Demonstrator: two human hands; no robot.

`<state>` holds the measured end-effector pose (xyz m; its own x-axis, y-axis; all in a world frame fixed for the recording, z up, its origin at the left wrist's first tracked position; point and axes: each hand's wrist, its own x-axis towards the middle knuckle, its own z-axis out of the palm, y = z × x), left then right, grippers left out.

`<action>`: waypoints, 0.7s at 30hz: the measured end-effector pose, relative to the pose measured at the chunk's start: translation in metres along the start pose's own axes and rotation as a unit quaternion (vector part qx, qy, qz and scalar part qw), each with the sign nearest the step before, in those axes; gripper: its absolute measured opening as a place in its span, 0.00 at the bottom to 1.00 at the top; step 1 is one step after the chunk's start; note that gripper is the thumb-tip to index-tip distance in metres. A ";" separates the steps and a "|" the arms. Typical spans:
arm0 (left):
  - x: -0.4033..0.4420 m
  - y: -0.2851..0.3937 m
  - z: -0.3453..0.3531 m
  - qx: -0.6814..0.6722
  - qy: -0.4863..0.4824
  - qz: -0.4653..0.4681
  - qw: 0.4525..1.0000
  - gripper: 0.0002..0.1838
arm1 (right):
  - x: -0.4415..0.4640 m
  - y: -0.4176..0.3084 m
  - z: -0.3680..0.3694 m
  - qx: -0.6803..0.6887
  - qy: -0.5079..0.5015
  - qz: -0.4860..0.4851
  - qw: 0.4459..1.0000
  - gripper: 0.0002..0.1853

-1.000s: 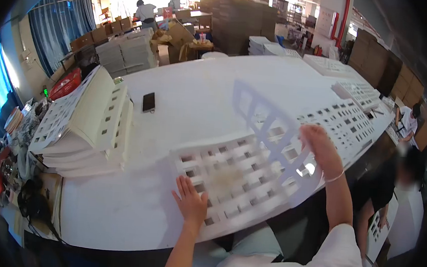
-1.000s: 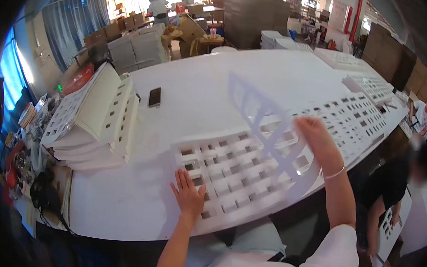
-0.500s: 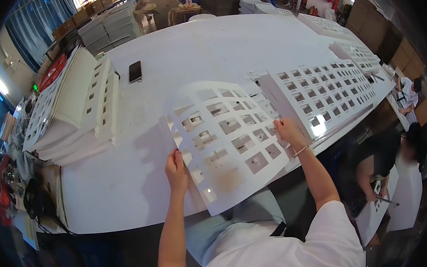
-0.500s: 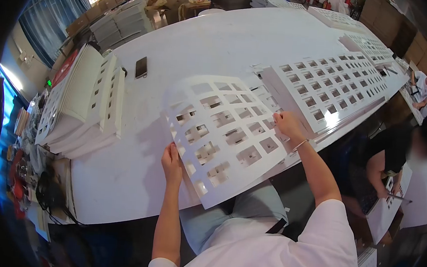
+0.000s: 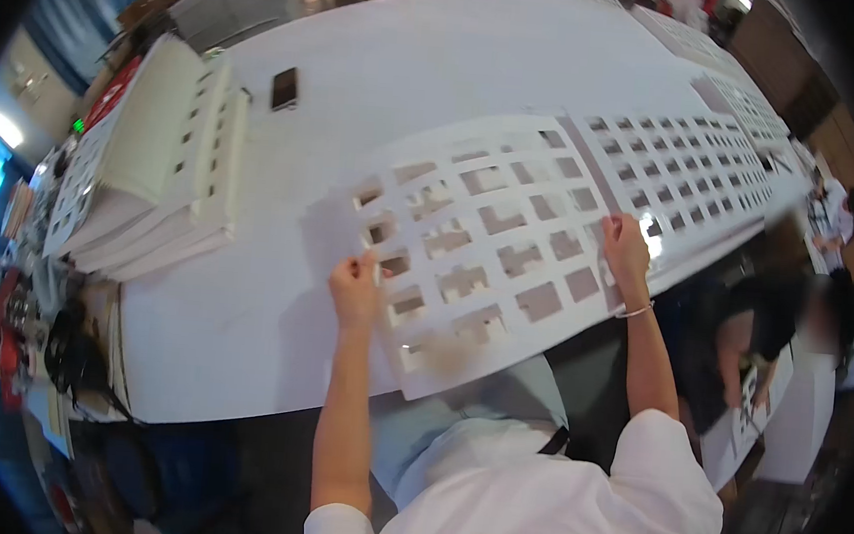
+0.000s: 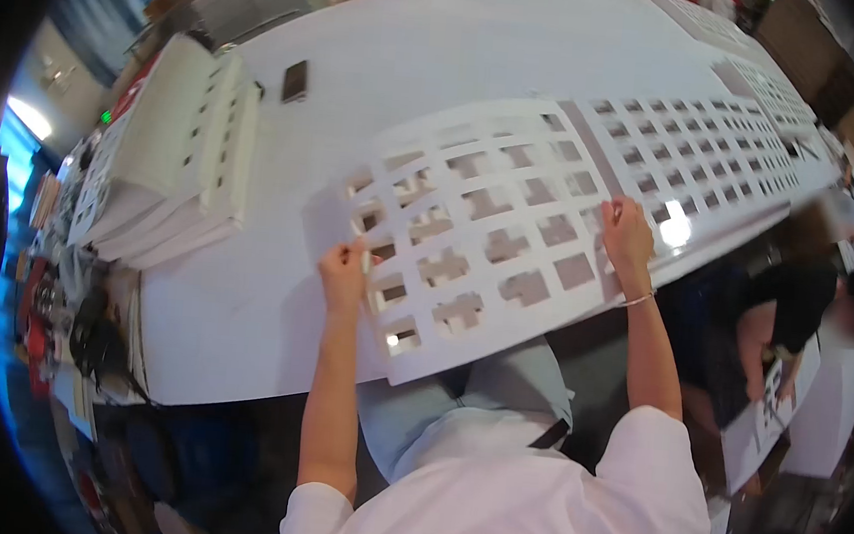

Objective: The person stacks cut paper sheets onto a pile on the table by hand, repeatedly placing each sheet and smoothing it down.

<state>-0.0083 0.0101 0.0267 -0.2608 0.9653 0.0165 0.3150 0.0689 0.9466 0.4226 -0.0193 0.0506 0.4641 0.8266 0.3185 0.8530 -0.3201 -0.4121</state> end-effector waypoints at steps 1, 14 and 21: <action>0.005 -0.005 -0.001 0.018 0.003 0.008 1.000 0.22 | -0.006 0.012 -0.004 -0.023 0.042 -0.022 0.999 0.15; -0.007 0.002 0.010 -0.025 0.022 -0.037 0.999 0.18 | -0.158 -0.025 -0.018 0.124 0.128 -0.168 0.970 0.14; -0.005 -0.007 0.010 -0.042 0.011 -0.042 0.998 0.18 | -0.129 0.049 -0.001 0.497 0.106 0.361 0.782 0.12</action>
<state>0.0000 0.0070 0.0172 -0.3036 0.9510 -0.0577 0.2133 0.1269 0.9687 0.4051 -0.1422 -0.0096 0.8580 0.4679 -0.2117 -0.2066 -0.0628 -0.9764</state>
